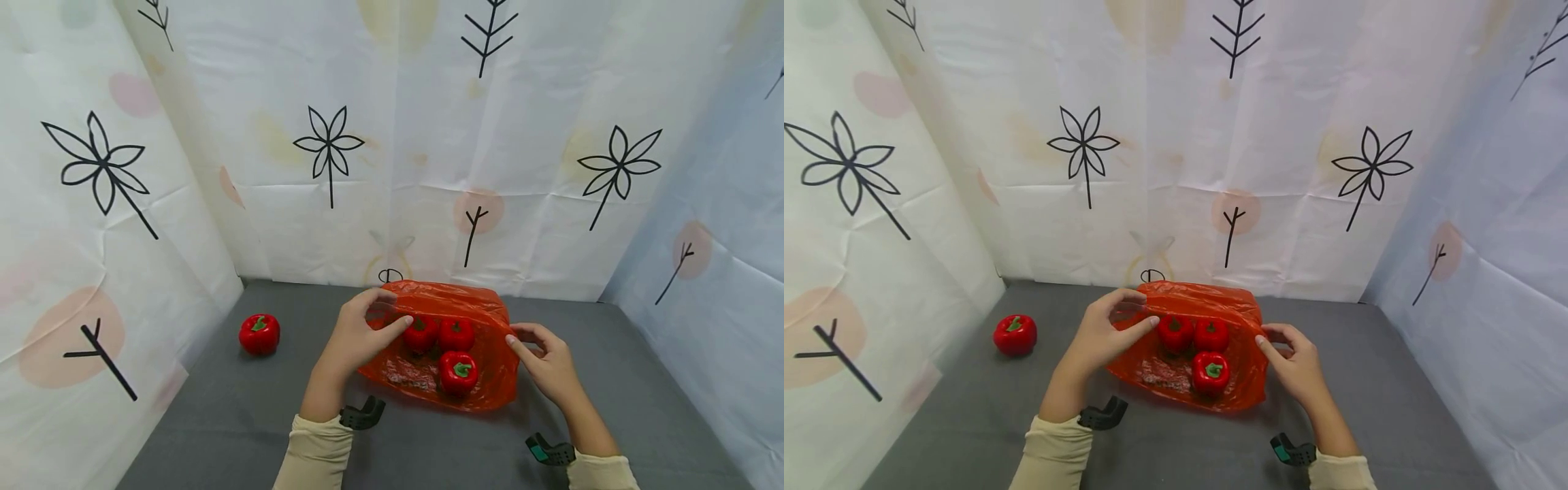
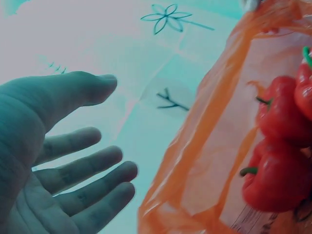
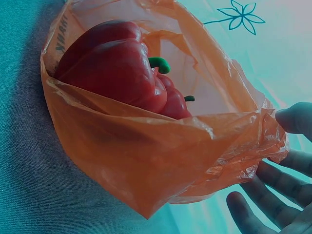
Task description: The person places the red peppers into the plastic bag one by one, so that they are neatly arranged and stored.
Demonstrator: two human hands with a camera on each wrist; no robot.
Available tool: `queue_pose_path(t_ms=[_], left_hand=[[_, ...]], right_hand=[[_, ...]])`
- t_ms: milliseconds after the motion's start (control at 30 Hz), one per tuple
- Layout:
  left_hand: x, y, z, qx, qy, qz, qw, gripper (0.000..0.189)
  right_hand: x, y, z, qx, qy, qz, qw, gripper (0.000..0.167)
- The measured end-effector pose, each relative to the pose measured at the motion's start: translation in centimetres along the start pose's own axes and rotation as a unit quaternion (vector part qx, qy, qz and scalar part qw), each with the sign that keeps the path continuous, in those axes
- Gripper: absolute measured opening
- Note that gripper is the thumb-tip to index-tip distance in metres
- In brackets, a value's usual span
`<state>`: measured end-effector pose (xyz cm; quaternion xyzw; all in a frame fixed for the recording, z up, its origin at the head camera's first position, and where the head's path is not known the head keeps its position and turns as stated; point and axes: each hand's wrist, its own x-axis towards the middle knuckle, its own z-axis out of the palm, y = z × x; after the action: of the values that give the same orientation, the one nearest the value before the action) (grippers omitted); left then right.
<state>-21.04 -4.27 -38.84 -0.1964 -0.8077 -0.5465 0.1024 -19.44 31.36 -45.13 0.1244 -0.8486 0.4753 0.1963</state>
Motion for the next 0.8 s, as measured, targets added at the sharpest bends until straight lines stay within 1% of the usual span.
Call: queue_pose_path(t_ms=[100, 200, 267, 367, 433, 533, 700, 800], left_hand=[[-0.1, -0.3, -1.1, 0.01, 0.043, 0.005, 0.999, 0.04], [-0.2, -0.9, -2.3, 0.009, 0.074, 0.009, 0.9972, 0.038], [-0.2, -1.3, -3.1, 0.019, 0.091, 0.006, 0.9956, 0.039], [-0.4, -1.9, -4.1, 0.04, 0.114, -0.013, 0.9926, 0.04], [-0.5, -2.2, -4.7, 0.05, 0.126, -0.028, 0.9903, 0.041], [-0.6, -2.6, -5.5, 0.055, 0.142, -0.043, 0.9874, 0.041], [-0.9, -3.2, -6.5, 0.065, 0.164, -0.05, 0.9829, 0.038], [-1.0, -3.8, -7.0, 0.065, 0.175, -0.056, 0.9807, 0.041]], right_hand=[[0.0, -0.1, 0.0, 0.0, -0.001, 0.001, 1.0, 0.024], [0.0, -0.1, 0.0, 0.002, -0.001, 0.0, 1.0, 0.024], [-0.1, -0.1, 0.0, 0.003, -0.001, -0.001, 1.0, 0.023], [-0.2, -0.1, 0.0, 0.002, 0.0, -0.002, 1.0, 0.023], [-0.2, -0.1, 0.0, -0.002, 0.0, 0.0, 1.0, 0.023], [-0.2, -0.1, 0.0, -0.003, 0.0, 0.0, 1.0, 0.024], [-0.1, -0.1, 0.1, 0.001, 0.001, -0.007, 1.0, 0.023], [-0.1, -0.1, 0.1, 0.002, 0.0, -0.006, 1.0, 0.023]])
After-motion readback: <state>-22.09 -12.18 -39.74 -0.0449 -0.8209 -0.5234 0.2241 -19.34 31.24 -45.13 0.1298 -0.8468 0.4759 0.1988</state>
